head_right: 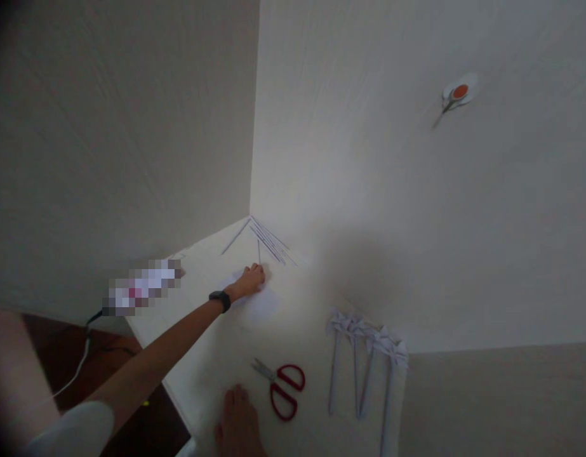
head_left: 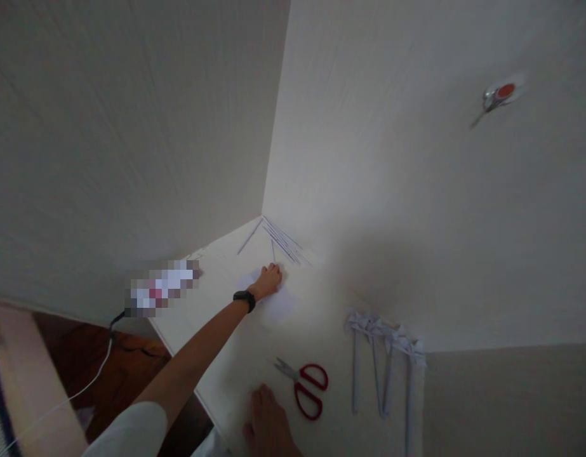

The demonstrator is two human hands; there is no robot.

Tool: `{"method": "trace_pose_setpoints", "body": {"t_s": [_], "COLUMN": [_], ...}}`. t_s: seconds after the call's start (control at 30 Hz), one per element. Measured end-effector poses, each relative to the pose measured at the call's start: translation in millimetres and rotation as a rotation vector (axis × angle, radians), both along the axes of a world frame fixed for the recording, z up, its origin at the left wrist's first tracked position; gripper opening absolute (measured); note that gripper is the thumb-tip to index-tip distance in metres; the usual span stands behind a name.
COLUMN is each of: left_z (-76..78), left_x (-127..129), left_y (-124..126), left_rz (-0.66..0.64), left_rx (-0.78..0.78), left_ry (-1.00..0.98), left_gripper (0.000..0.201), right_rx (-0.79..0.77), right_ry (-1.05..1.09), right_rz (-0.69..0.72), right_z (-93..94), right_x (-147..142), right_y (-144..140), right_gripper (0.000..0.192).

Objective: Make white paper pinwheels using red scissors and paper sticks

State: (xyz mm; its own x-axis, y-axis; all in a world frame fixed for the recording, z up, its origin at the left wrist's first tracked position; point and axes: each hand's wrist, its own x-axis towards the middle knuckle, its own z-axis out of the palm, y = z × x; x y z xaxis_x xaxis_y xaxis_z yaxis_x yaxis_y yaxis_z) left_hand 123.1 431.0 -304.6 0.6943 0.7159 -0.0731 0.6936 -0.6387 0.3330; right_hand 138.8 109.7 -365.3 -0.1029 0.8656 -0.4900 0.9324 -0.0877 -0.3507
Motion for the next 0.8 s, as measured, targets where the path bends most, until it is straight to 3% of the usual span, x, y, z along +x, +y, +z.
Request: {"method": "trace_pose_setpoints", "body": {"t_s": [0.27,0.43,0.63,0.8], "left_z": [12.8,31.3,60.0,74.6], "left_x": [11,10,-8,-34], "left_y": [-40,-58,-84,-116], "left_rz": [-0.009,0.023,0.112,0.233], "left_rx": [-0.021,-0.132,-0.346,-0.528], "left_ry": [-0.076,-0.145,-0.284,-0.446], "left_gripper": [0.034,0.035,0.034,0.034], "right_rx": [0.08,0.126,0.137,0.162], "right_ry": [0.006,0.014,0.033,0.11], "right_rz": [0.0,-0.001,-0.042,-0.104], "right_z": [18.9,26.8,38.4,46.7], "right_x": [-4,-5,-9,-7], "right_y": [1,-4,-6,-9], "right_gripper": [0.061,0.058,0.054,0.052]}}
